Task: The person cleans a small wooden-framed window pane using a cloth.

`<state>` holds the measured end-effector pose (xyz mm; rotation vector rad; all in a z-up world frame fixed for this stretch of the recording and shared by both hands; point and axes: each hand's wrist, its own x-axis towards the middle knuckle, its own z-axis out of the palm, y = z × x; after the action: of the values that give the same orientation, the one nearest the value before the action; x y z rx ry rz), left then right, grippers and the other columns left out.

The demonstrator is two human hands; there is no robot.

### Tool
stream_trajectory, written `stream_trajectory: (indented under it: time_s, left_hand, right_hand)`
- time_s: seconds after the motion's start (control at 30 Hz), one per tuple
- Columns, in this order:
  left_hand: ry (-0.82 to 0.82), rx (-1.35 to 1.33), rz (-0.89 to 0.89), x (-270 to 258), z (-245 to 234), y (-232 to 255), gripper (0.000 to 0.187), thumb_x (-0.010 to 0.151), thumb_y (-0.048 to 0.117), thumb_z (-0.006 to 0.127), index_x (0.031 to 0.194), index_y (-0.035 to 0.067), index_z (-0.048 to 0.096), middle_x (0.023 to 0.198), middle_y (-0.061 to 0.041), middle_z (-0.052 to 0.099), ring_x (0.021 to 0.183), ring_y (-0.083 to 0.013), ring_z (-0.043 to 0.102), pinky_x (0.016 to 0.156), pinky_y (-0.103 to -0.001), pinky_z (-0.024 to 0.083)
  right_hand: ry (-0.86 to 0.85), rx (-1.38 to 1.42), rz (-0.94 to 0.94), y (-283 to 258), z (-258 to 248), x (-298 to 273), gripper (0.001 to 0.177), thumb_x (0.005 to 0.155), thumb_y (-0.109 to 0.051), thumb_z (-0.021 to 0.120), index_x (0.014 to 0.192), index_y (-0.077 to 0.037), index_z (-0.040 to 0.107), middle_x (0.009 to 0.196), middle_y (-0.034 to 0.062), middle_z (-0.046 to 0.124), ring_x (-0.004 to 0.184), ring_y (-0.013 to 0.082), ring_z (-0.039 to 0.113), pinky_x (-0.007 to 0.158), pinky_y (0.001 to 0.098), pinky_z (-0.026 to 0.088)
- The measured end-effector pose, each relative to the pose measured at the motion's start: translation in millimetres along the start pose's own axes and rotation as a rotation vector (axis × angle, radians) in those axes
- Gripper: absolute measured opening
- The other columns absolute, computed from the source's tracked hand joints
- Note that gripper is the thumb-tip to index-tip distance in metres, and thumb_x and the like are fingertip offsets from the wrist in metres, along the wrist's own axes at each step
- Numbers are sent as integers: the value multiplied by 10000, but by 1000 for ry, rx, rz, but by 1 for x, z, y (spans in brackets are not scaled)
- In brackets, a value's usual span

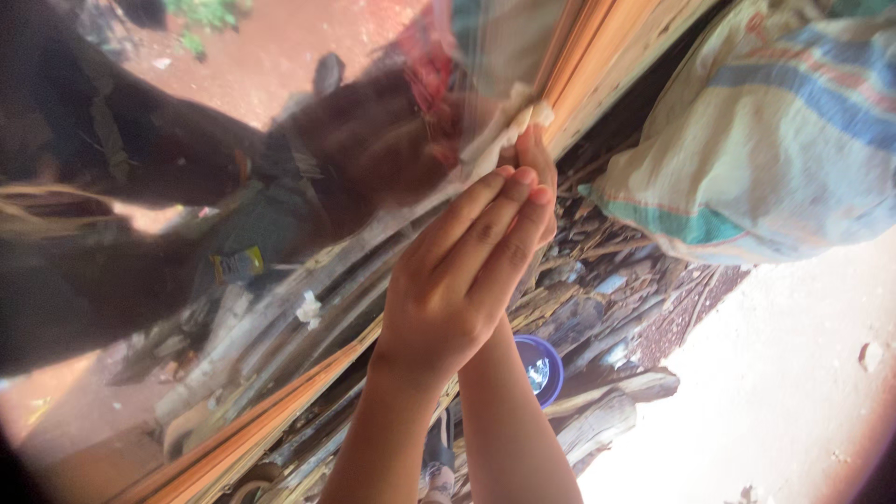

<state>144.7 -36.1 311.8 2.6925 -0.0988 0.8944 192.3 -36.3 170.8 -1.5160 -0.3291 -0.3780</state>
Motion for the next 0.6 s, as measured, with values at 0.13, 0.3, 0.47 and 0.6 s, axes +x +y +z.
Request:
stream_trajectory:
  time_s: [0.13, 0.3, 0.47, 0.6]
  left_hand:
    - [-53, 38, -76, -46, 20, -6, 317, 1035, -13, 659, 1346, -68, 628, 1363, -213, 655, 1339, -353, 628, 1149, -420, 554]
    - [-96, 39, -134, -80, 38, -13, 343, 1016, -10, 648, 1353, -60, 622, 1381, -218, 641, 1344, -369, 611, 1157, -436, 525]
    - [-121, 128, -329, -105, 76, -17, 390, 1032, -1, 604, 1415, -63, 565, 1445, -230, 605, 1403, -378, 571, 1196, -443, 505]
    - [-169, 170, -441, -133, 99, -26, 411, 1052, 9, 570, 1451, -77, 522, 1480, -236, 580, 1438, -380, 538, 1219, -441, 484]
  right_hand:
    - [31, 14, 26, 23, -3, 8, 102, 1023, -14, 620, 1083, -7, 702, 939, 34, 709, 817, 61, 615, 719, 225, 514]
    - [86, 4, 138, 59, 11, -38, 125, 1008, -16, 632, 1097, -6, 720, 949, 47, 733, 815, 65, 630, 724, 225, 523]
    - [152, -11, 325, 100, 28, -117, 151, 993, -17, 644, 1110, -5, 738, 958, 60, 756, 814, 68, 644, 728, 225, 532]
    - [277, 5, 531, 152, 28, -134, 173, 981, -19, 653, 1121, -4, 752, 966, 70, 774, 813, 71, 655, 731, 224, 539]
